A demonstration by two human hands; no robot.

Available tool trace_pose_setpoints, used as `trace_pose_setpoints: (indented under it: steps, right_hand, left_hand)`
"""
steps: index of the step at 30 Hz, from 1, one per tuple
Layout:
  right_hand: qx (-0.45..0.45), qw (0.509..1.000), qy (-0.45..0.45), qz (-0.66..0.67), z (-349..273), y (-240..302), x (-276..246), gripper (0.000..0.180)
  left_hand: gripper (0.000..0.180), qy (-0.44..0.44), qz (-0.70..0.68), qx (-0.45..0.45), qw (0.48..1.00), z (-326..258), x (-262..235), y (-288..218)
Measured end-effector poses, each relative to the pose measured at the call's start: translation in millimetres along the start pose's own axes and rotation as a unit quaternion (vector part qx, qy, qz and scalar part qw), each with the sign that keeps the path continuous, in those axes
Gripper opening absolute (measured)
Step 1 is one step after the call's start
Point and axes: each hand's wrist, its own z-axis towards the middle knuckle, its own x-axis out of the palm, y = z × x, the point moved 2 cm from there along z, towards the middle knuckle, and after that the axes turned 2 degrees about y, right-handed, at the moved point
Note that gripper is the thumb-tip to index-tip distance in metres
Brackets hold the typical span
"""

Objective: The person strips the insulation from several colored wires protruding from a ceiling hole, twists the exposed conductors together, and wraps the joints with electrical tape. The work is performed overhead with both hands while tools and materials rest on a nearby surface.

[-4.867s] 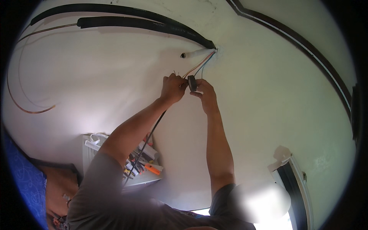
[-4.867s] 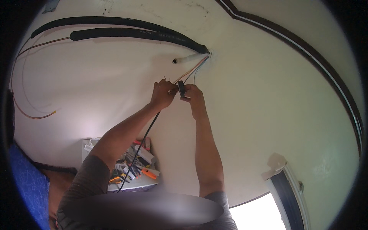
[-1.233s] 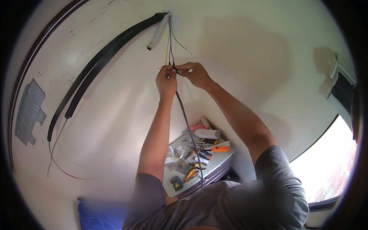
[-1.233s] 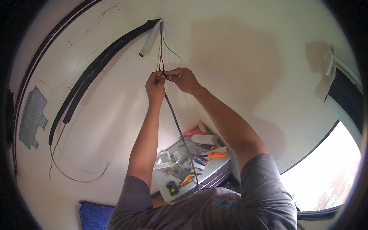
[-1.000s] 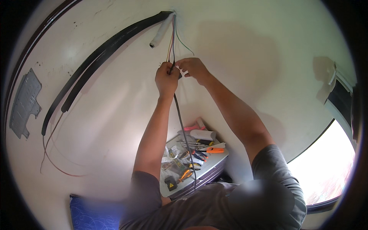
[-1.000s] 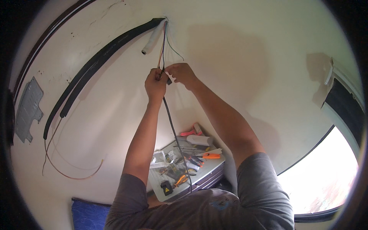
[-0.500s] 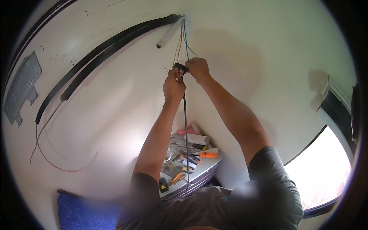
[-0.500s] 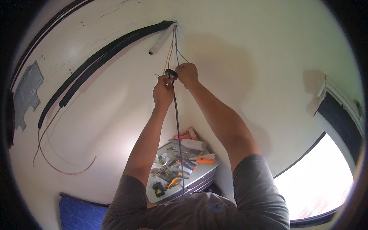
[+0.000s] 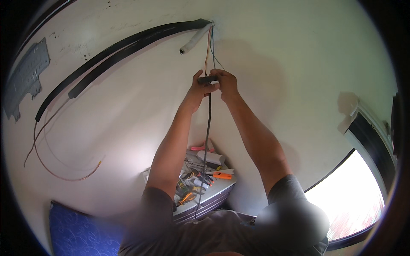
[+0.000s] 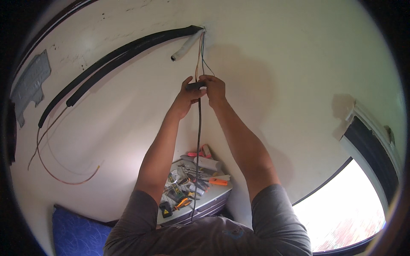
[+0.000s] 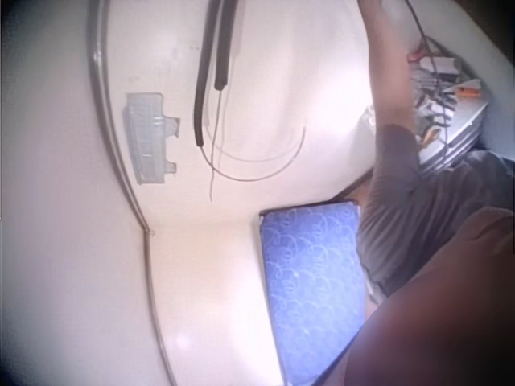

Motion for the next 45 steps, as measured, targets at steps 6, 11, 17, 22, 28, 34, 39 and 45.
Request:
trace_pose_setpoints:
  steps: [6,11,17,22,28,34,39,45]
  right_hand:
    - [0.002,0.997,0.051,-0.059,4,14,-1,0.026]
    - [0.03,0.976,0.117,-0.18,23,27,-15,0.029]
    - [-0.029,0.934,0.196,-0.299,42,37,-19,0.027]
    - [0.032,0.927,0.151,-0.341,38,42,-18,0.027]
    - [-0.122,0.852,0.163,-0.483,33,48,-12,0.036]
    - [0.033,0.922,0.116,-0.368,34,45,-13,0.026]
    - [0.089,0.956,0.111,-0.257,37,32,-14,0.02]
    - [0.115,0.967,0.07,-0.214,37,14,-23,0.023]
  left_hand:
    - [0.04,-0.059,-0.181,-0.02,0.981,10,6,2]
    - [0.034,-0.026,-0.181,0.064,0.981,-2,7,-4]
    - [0.047,0.102,0.038,0.139,0.984,-22,7,-23]
    - [0.044,0.031,-0.002,0.01,0.999,-11,3,-25]
    - [0.033,-0.001,0.21,0.028,0.977,5,14,-22]
    - [0.032,-0.154,0.354,0.265,0.884,18,18,-9]
    - [0.036,-0.199,0.39,0.28,0.854,11,14,6]
    - [0.034,-0.179,0.422,0.298,0.838,-5,6,9]
